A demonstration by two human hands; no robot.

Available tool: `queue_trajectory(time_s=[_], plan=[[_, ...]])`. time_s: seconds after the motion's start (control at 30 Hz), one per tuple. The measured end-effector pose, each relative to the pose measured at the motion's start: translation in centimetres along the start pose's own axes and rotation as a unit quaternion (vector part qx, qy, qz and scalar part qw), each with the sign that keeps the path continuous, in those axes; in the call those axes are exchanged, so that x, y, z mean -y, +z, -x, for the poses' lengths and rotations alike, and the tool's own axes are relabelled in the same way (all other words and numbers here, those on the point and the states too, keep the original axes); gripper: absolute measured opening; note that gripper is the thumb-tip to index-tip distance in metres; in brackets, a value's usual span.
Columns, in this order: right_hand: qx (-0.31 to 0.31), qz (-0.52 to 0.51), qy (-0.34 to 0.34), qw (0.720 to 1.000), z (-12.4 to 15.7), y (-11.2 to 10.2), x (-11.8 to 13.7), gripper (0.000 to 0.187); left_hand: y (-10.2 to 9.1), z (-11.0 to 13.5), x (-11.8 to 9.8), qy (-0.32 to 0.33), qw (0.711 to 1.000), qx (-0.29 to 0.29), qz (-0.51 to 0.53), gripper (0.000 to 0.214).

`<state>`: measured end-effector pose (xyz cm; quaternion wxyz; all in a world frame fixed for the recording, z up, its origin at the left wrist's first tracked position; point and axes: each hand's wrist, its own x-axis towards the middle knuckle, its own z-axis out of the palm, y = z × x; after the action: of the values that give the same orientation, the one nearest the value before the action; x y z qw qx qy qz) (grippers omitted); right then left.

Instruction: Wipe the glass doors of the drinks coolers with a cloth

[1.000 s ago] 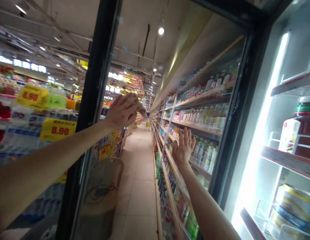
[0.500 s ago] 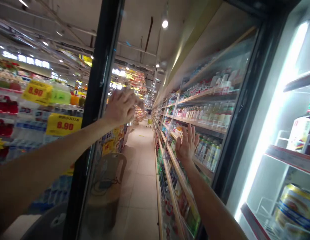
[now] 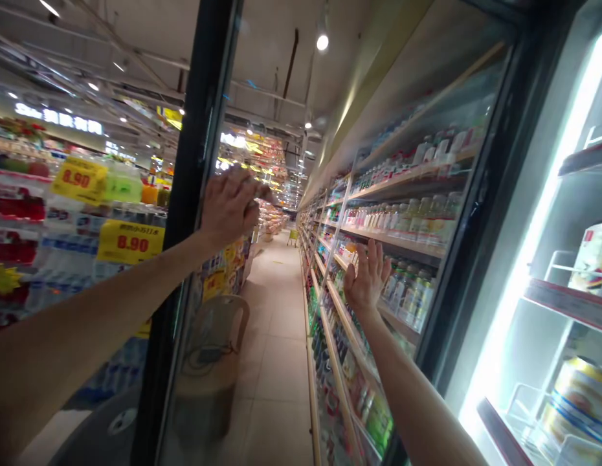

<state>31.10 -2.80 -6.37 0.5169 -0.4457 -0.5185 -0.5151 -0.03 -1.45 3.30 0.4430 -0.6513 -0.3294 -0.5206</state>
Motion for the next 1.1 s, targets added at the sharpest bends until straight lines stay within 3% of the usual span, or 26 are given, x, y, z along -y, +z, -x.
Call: queue_trajectory(time_s=[0.07, 0.1, 0.17, 0.23, 0.3, 0.37, 0.43, 0.5, 0.53, 0.57, 0.63, 0.7, 0.77, 0.83, 0.9, 0.97, 1.03, 1.1], plan=[[-0.003, 0.0, 0.0, 1.0, 0.0, 0.0, 0.0, 0.048, 0.0, 0.3, -0.2, -0.055, 0.998, -0.015, -0.005, 0.038], [-0.004, 0.0, 0.001, 1.0, 0.0, 0.0, 0.1, 0.048, 0.3, 1.1, -0.9, -0.024, 1.0, -0.015, -0.006, 0.039], [0.0, -0.001, 0.005, 1.0, 0.0, 0.0, 0.1, 0.048, 1.0, 3.4, -2.8, 0.128, 0.992, 0.001, 0.005, 0.038], [0.001, -0.001, 0.004, 1.0, 0.0, -0.1, 0.1, 0.049, 1.6, 5.5, -4.2, 0.303, 0.952, 0.033, 0.033, 0.036], [0.002, 0.0, 0.001, 1.0, 0.0, -0.1, 0.1, 0.049, 1.7, 6.0, -4.2, 0.377, 0.924, 0.051, 0.05, 0.036], [0.001, -0.001, -0.001, 1.0, 0.0, -0.1, 0.1, 0.048, 1.1, 4.9, -2.6, 0.311, 0.949, 0.03, 0.035, 0.035], [-0.002, -0.003, -0.002, 1.0, 0.0, -0.1, 0.1, 0.048, 0.4, 3.2, -0.5, 0.151, 0.988, -0.015, 0.004, 0.035], [-0.003, -0.003, 0.001, 1.0, 0.0, 0.0, 0.0, 0.048, -0.1, 2.2, 0.7, 0.021, 0.999, -0.041, -0.016, 0.036], [-0.002, -0.002, 0.004, 1.0, 0.0, 0.0, 0.0, 0.048, -0.1, 2.3, 0.7, -0.002, 0.999, -0.043, -0.021, 0.038], [0.0, -0.001, 0.006, 1.0, 0.0, 0.0, 0.0, 0.048, 0.1, 2.8, 0.3, 0.014, 0.999, -0.039, -0.021, 0.039], [0.003, 0.001, 0.009, 1.0, 0.0, 0.0, 0.0, 0.049, 0.7, 4.6, -1.4, 0.131, 0.991, -0.022, -0.005, 0.039], [0.002, -0.001, 0.007, 1.0, -0.1, 0.0, 0.1, 0.049, 1.4, 6.1, -2.9, 0.286, 0.958, 0.013, 0.027, 0.038], [0.0, -0.002, 0.003, 1.0, 0.0, -0.1, 0.0, 0.049, 1.5, 6.2, -3.3, 0.357, 0.932, 0.047, 0.044, 0.037], [-0.005, -0.002, -0.003, 1.0, 0.0, -0.1, 0.0, 0.049, 1.2, 4.8, -2.3, 0.288, 0.956, 0.042, 0.032, 0.038], [-0.007, -0.001, -0.004, 1.0, 0.0, -0.1, 0.0, 0.049, 0.6, 2.8, -0.9, 0.126, 0.992, 0.004, 0.007, 0.038], [-0.004, -0.001, -0.002, 1.0, 0.0, -0.1, 0.0, 0.048, 0.3, 1.7, -0.3, 0.004, 1.0, -0.027, -0.007, 0.039], [0.003, -0.001, 0.003, 1.0, 0.0, -0.1, 0.0, 0.048, 0.6, 2.2, -1.1, 0.008, 1.0, -0.019, -0.01, 0.04], [0.006, -0.003, 0.005, 1.0, 0.0, -0.2, 0.0, 0.048, 1.2, 4.0, -2.7, 0.128, 0.992, 0.016, -0.001, 0.039]])
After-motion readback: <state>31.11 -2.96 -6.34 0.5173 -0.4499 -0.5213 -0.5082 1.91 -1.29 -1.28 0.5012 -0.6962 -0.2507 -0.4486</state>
